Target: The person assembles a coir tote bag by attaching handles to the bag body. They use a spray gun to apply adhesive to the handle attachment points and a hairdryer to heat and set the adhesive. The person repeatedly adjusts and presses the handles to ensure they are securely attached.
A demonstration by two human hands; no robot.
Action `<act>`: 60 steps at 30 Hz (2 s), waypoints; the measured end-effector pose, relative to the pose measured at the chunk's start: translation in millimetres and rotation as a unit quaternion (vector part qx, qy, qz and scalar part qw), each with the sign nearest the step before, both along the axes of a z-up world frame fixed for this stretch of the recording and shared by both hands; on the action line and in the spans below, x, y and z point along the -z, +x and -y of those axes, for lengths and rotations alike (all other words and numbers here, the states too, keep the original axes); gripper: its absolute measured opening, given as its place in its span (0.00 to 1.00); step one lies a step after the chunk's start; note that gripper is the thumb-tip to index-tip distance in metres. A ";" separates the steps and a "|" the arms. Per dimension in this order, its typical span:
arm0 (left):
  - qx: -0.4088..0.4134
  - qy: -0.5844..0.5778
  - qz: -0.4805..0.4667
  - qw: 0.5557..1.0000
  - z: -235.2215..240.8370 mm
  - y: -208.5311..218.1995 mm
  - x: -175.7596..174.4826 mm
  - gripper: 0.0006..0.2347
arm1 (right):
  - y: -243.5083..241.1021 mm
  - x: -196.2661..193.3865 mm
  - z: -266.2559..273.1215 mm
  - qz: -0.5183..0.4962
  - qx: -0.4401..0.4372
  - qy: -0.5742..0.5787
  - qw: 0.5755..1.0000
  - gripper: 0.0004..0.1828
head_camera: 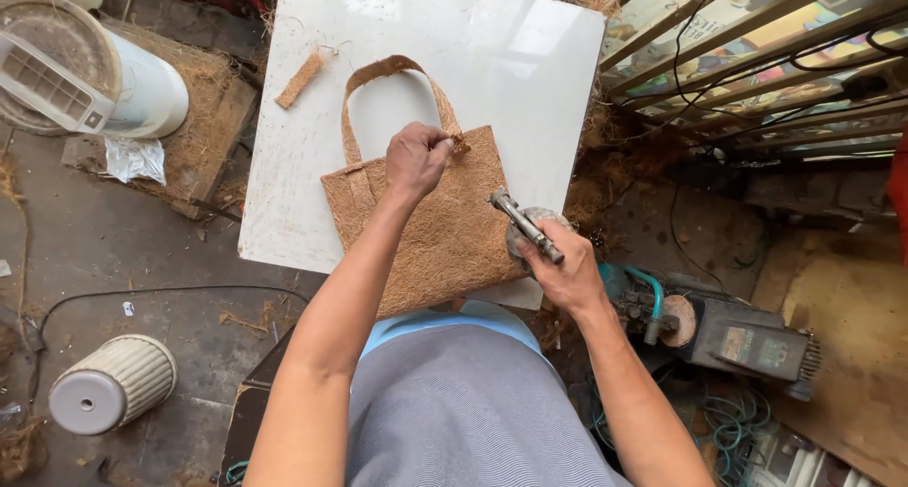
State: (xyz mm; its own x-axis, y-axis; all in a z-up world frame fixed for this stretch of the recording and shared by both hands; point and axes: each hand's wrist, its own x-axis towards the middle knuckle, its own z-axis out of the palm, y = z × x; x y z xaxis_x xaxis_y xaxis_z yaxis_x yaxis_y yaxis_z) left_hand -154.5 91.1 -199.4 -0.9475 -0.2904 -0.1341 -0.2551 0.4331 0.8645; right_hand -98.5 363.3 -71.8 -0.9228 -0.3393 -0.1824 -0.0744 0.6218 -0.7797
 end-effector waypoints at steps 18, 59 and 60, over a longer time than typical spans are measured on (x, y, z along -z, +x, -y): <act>0.000 0.014 -0.001 1.000 2.1 0.2 -10.8 0.04 | -9.8 -11.7 21.4 0.023 -0.023 0.000 0.999 0.16; 0.004 0.006 -0.041 0.999 13.4 -29.8 -17.5 0.04 | -7.5 -3.9 26.8 -0.010 -0.148 0.089 0.985 0.11; 0.009 0.004 -0.042 0.999 13.2 -28.5 -16.9 0.04 | -4.6 -3.9 24.3 -0.001 -0.148 0.098 0.984 0.10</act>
State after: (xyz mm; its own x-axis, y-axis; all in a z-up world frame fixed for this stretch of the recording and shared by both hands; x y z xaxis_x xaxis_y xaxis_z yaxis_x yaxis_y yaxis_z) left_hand -183.0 78.0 -182.5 -0.9605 -0.2724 -0.0561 -0.1739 0.4307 0.8856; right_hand -103.1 339.0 -68.0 -0.7897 -0.5511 -0.2697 -0.2756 0.7113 -0.6466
